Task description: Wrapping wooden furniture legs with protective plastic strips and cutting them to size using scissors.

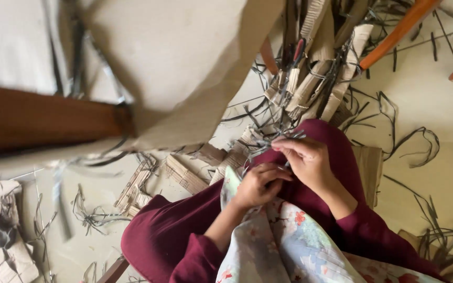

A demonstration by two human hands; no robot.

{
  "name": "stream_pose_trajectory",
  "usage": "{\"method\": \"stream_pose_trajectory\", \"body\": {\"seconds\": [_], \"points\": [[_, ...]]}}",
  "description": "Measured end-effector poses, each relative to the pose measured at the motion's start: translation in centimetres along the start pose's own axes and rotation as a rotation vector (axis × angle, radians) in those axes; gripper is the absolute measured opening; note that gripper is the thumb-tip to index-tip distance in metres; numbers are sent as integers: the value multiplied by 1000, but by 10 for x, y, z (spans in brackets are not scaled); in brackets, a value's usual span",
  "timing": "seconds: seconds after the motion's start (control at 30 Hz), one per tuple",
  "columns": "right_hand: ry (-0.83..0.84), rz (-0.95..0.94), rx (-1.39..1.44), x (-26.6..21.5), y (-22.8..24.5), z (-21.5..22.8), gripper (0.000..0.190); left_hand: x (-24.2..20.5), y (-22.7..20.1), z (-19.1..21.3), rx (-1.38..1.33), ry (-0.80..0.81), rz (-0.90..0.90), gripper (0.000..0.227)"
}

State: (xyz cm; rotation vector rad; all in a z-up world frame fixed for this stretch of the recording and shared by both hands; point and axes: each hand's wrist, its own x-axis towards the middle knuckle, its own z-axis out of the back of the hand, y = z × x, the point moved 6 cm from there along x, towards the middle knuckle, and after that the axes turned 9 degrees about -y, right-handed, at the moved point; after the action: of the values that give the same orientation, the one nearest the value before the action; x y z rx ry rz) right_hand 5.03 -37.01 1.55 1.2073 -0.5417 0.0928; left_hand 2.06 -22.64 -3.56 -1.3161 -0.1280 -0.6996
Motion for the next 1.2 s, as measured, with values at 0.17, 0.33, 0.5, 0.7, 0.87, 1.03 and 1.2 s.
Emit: {"method": "stream_pose_trajectory", "body": {"seconds": [0.17,0.33,0.5,0.7,0.87,1.03,1.2], "points": [[37,-96,-13,4,8,-28,44,-48,-16,97,240,216,307,22],[162,-396,-40,-32,0,-63,81,-177,91,150,639,271,807,20],[158,-575,196,-73,-34,-87,33,-165,107,105,1193,217,403,25],[30,-171,-118,-48,-36,-52,25,-172,131,109,899,138,500,29],[-34,91,-241,-9,24,-40,30,-164,127,120,768,-45,748,21],[77,-170,-13,1,42,-74,27,-152,73,103,301,-297,932,31],[178,-594,341,-24,-20,-106,18,-163,90,90,-56,-541,877,54]]}}
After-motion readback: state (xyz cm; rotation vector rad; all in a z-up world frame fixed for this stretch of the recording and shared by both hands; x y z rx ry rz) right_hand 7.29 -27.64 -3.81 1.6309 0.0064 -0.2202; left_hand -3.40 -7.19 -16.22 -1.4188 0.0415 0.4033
